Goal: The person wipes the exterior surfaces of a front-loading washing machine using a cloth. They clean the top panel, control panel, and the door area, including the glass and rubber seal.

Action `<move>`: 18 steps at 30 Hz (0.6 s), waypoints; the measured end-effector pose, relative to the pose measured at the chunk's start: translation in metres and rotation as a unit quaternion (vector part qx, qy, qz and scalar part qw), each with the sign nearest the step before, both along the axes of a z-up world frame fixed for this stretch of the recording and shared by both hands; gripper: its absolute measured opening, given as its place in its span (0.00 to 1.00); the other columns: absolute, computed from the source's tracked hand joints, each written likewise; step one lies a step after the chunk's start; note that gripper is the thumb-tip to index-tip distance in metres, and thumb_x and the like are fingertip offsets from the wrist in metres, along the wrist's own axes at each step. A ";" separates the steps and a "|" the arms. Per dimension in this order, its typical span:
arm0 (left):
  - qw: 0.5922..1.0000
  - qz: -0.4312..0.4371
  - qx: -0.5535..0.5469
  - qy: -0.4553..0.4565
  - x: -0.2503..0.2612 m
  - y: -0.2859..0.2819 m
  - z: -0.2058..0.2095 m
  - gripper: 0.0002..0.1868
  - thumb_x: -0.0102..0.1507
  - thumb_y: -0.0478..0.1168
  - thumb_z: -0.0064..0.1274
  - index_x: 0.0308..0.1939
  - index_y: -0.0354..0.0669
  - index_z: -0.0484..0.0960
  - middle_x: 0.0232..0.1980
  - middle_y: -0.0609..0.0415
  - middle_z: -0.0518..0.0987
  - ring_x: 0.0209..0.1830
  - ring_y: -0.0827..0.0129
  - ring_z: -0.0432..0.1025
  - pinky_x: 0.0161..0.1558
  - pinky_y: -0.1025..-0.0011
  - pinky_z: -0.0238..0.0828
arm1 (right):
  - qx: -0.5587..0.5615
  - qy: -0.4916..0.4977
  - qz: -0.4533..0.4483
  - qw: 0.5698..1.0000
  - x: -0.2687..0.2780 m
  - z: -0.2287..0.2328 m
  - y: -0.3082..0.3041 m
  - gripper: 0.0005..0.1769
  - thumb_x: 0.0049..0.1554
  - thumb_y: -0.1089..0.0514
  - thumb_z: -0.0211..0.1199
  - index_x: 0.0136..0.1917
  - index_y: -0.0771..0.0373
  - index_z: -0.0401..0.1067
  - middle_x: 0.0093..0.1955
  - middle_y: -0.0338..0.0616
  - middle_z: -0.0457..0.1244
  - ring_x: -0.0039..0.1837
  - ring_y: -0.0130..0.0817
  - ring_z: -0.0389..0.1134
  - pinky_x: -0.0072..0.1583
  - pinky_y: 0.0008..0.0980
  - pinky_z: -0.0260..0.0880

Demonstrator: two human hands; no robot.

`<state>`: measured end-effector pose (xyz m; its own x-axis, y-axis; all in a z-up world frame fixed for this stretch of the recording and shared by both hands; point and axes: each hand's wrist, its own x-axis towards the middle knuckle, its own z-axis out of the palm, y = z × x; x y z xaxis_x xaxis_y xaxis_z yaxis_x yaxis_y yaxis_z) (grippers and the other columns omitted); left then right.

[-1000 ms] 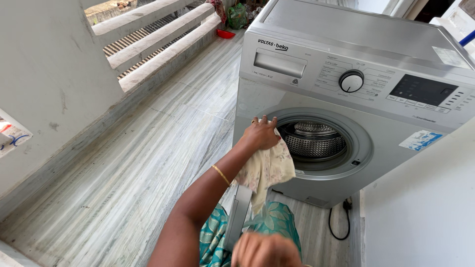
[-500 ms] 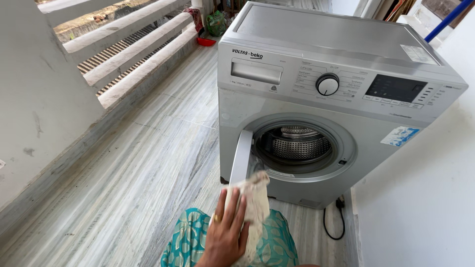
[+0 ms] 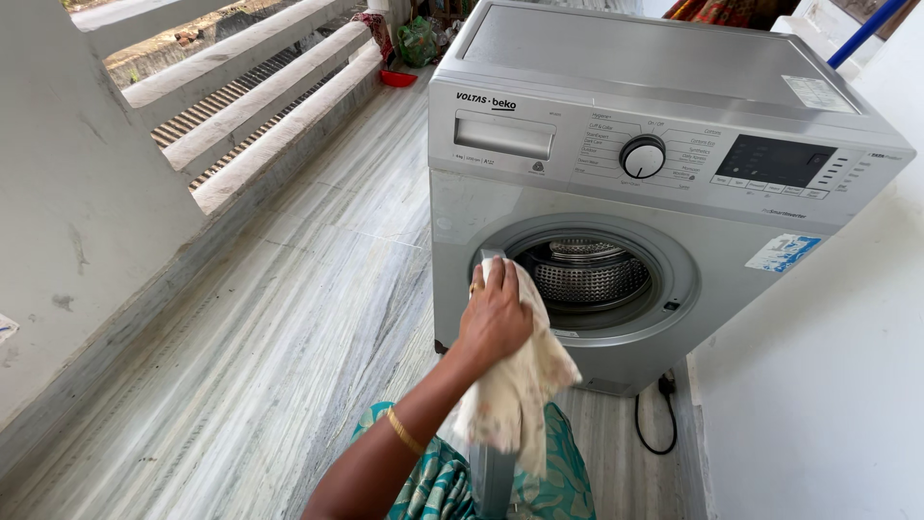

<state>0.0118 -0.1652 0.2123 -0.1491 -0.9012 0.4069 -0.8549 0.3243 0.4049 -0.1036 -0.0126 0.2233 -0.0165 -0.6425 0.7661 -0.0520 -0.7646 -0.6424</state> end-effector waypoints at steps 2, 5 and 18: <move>0.984 0.044 0.162 0.053 -0.003 -0.061 0.004 0.37 0.62 0.46 0.41 0.69 0.21 0.61 0.72 0.29 0.63 0.73 0.30 0.54 0.75 0.50 0.47 | -0.031 0.038 0.098 0.994 0.004 -0.007 0.038 0.27 0.73 0.42 0.41 0.54 0.62 0.74 0.62 0.49 0.68 0.69 0.42 0.69 0.72 0.46 0.67; 0.975 0.011 0.222 -0.027 -0.004 -0.112 0.004 0.30 0.63 0.44 0.38 0.63 0.23 0.71 0.70 0.30 0.68 0.73 0.39 0.60 0.75 0.45 0.48 | -0.038 0.065 0.097 0.992 0.003 -0.034 0.045 0.29 0.73 0.40 0.39 0.53 0.62 0.74 0.63 0.49 0.68 0.69 0.43 0.68 0.72 0.46 0.67; 0.976 -0.114 -0.175 0.065 -0.004 0.190 -0.056 0.29 0.65 0.37 0.49 0.70 0.30 0.71 0.80 0.34 0.55 0.81 0.25 0.39 0.75 0.43 0.49 | 0.163 -0.083 0.115 0.976 -0.019 -0.089 -0.041 0.48 0.64 0.23 0.29 0.84 0.56 0.41 0.88 0.50 0.39 0.88 0.45 0.38 0.83 0.48 0.38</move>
<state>0.0075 0.0253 0.1561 -0.2555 -0.6539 0.7122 -0.6930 0.6375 0.3367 -0.1230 -0.0534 0.1340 0.0494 -0.8530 0.5196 0.2221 -0.4979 -0.8383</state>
